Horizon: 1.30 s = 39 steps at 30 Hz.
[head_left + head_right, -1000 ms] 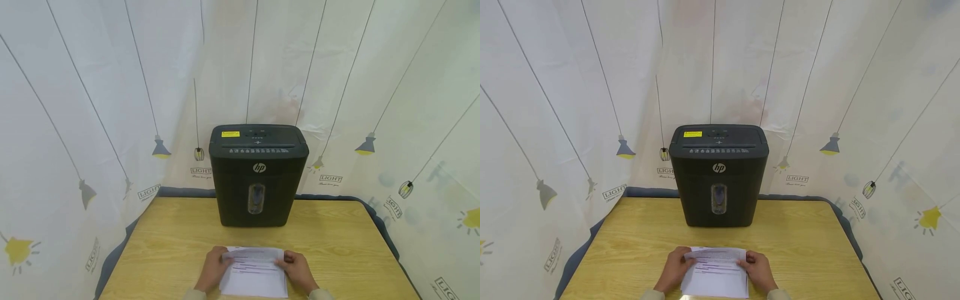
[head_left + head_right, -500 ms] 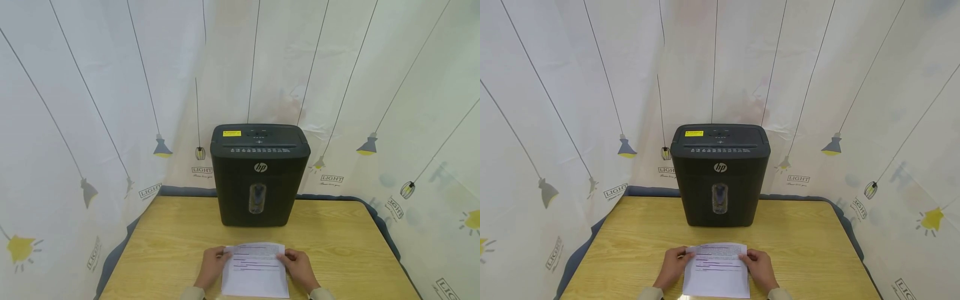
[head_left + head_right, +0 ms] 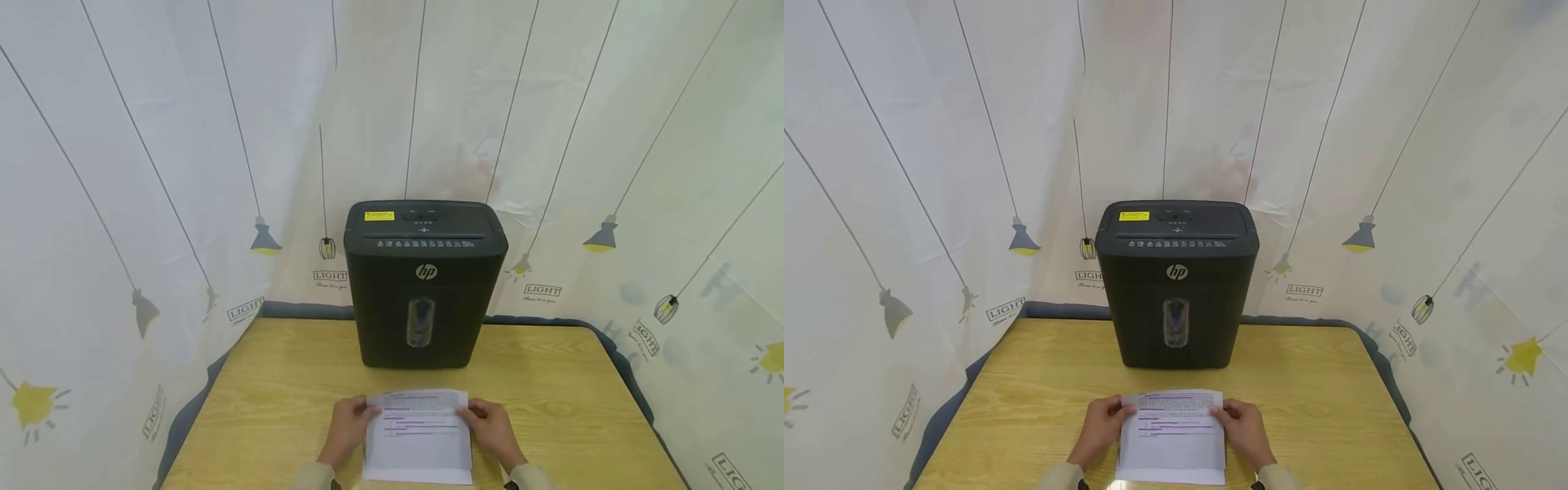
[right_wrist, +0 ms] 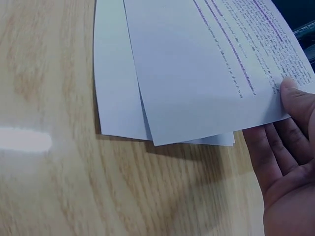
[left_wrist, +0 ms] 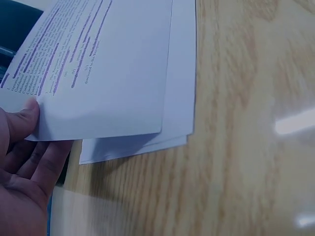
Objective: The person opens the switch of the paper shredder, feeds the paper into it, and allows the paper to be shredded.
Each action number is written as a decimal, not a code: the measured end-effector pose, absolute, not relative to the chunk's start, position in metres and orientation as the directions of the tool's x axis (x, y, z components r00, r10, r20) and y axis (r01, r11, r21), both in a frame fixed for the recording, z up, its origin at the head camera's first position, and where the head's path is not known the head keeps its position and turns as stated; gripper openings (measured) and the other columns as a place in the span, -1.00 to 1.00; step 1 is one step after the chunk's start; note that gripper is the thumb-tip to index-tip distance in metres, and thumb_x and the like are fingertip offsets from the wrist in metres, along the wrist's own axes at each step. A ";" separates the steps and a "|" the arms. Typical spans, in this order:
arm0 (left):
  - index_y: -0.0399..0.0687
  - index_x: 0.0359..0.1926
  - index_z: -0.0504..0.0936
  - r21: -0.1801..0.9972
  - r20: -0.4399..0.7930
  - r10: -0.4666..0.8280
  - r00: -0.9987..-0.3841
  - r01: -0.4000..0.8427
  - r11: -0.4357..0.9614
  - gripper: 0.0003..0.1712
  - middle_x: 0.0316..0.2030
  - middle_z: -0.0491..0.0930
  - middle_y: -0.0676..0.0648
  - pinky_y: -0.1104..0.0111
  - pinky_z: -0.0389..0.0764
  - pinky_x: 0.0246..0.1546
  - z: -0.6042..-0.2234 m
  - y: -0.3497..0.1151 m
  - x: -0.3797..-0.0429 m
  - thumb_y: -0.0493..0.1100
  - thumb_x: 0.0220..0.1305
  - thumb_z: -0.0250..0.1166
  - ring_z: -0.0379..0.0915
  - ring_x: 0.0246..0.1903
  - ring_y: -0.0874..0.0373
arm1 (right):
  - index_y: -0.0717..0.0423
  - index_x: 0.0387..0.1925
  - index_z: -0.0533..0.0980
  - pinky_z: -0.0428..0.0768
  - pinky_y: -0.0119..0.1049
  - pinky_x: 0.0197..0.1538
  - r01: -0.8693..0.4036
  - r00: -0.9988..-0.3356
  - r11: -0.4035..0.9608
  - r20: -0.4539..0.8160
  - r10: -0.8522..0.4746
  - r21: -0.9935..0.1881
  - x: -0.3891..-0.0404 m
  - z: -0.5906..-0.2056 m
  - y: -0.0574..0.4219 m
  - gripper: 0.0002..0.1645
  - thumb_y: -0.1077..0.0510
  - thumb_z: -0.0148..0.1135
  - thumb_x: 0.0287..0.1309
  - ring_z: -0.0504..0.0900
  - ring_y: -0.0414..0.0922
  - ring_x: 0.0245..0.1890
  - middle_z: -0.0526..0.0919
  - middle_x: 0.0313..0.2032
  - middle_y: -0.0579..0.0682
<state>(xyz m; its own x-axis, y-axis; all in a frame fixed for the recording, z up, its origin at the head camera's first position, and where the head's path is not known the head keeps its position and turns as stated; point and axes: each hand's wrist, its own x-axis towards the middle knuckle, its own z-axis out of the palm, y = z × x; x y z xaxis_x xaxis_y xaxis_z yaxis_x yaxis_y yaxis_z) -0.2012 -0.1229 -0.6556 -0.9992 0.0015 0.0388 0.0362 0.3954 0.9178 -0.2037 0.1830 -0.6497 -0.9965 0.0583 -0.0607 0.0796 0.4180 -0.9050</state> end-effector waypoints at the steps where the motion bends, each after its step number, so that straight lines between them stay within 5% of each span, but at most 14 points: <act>1: -0.19 -0.21 0.76 0.917 0.036 0.005 -0.999 0.035 0.397 -0.84 -0.39 0.73 -0.03 0.43 0.59 -0.46 -0.655 -0.123 -0.202 -0.17 0.32 0.39 0.55 -0.45 0.21 | 0.15 -0.31 0.73 0.52 -0.46 -0.38 0.082 -0.996 0.417 -0.062 0.060 -0.905 -0.204 -0.649 0.183 -0.87 0.15 0.44 0.22 0.55 -0.26 -0.43 0.76 -0.42 -0.05; 23: -0.24 -0.24 0.75 0.898 0.156 0.036 -0.987 0.157 0.412 -0.84 -0.35 0.77 -0.15 0.45 0.58 -0.43 -0.616 -0.123 -0.225 -0.19 0.34 0.38 0.54 -0.44 0.23 | 0.19 -0.23 0.72 0.75 -0.21 -0.24 0.083 -0.996 0.385 -0.068 0.053 -0.919 -0.225 -0.614 0.182 -0.86 0.17 0.38 0.29 0.69 -0.17 -0.37 0.79 -0.34 0.01; 39: -0.09 -0.42 0.66 0.868 0.212 0.037 -0.977 0.206 0.452 -0.80 -0.43 0.67 -0.02 0.45 0.47 -0.46 -0.583 -0.121 -0.249 -0.14 0.36 0.38 0.41 -0.46 0.23 | 0.12 -0.09 0.72 0.74 -0.07 -0.03 0.069 -0.997 0.385 -0.051 0.055 -0.920 -0.238 -0.582 0.190 -0.76 0.08 0.37 0.32 0.68 -0.13 -0.28 0.79 -0.22 0.02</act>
<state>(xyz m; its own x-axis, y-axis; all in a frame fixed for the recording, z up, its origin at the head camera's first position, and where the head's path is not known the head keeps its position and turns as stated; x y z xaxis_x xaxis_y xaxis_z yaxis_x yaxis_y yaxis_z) -0.2491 -0.1206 -0.5832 -0.9765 0.0373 0.2122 0.2059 0.4519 0.8680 -0.2375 0.1900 -0.5822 -0.9972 0.0546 -0.0514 0.0686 0.3854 -0.9202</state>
